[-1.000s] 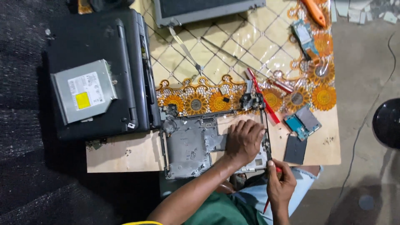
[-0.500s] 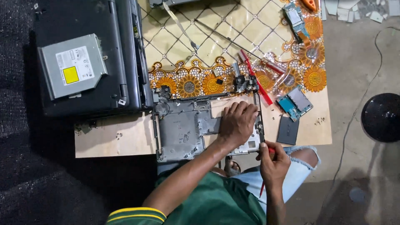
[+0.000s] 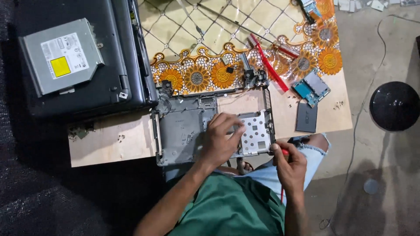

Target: Disassembling a laptop by removing internal screws and components using a screwdriver

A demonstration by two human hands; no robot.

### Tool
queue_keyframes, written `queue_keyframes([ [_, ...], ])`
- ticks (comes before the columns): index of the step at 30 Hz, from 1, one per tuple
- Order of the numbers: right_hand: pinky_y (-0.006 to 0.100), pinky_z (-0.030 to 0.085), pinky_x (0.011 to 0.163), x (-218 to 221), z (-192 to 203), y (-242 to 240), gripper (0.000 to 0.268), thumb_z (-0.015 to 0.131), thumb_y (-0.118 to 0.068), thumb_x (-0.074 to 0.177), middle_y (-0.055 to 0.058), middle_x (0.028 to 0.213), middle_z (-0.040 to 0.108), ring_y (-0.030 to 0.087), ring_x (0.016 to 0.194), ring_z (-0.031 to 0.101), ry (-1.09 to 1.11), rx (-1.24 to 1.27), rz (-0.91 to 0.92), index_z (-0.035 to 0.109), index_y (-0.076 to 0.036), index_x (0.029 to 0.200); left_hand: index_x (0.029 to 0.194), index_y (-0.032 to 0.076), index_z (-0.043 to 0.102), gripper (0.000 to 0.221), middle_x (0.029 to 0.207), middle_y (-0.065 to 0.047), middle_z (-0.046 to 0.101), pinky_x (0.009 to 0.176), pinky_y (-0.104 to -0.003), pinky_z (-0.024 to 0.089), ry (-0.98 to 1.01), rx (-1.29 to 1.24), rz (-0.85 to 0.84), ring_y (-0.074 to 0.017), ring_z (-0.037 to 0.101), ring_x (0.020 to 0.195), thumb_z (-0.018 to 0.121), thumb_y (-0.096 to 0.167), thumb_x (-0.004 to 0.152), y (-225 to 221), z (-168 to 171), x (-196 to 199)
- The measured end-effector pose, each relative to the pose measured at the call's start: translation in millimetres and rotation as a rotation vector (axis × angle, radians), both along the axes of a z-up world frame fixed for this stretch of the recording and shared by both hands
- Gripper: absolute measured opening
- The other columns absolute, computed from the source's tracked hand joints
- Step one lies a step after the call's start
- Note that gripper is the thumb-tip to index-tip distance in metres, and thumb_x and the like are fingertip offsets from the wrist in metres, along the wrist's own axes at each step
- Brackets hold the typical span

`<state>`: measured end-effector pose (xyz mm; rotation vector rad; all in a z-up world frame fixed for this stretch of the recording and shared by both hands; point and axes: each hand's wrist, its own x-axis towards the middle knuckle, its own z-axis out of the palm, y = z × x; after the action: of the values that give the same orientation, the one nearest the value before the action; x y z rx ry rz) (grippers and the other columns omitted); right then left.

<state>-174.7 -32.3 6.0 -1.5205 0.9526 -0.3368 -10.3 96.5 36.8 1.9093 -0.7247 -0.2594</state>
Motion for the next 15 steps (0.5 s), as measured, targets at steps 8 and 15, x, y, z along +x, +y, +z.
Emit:
queue_keyframes([
  [8,0.022,0.035,0.043,-66.4,12.2,-46.3,0.021,0.060,-0.009,0.099,0.010,0.080,0.063,0.010,0.055,0.047,0.341,-0.119,-0.268,0.063,-0.003,0.120,0.086,0.011,0.071,0.010,0.087,0.000,0.061,0.073,-0.033,0.042,-0.058,0.193,-0.022,-0.0181,0.055,0.078,0.071,0.012,0.076,34.1,-3.7,-6.2],
  [15,0.024,0.040,0.053,-166.3,-88.5,-50.9,0.023,0.064,-0.004,0.094,0.008,0.080,0.060,0.012,0.061,0.050,0.381,-0.116,-0.276,0.063,0.000,0.116,0.084,0.014,0.072,0.006,0.089,0.002,0.060,0.076,-0.035,0.036,-0.023,0.266,-0.156,-0.0177,0.052,0.082,0.070,0.016,0.079,24.4,-18.4,-7.6],
])
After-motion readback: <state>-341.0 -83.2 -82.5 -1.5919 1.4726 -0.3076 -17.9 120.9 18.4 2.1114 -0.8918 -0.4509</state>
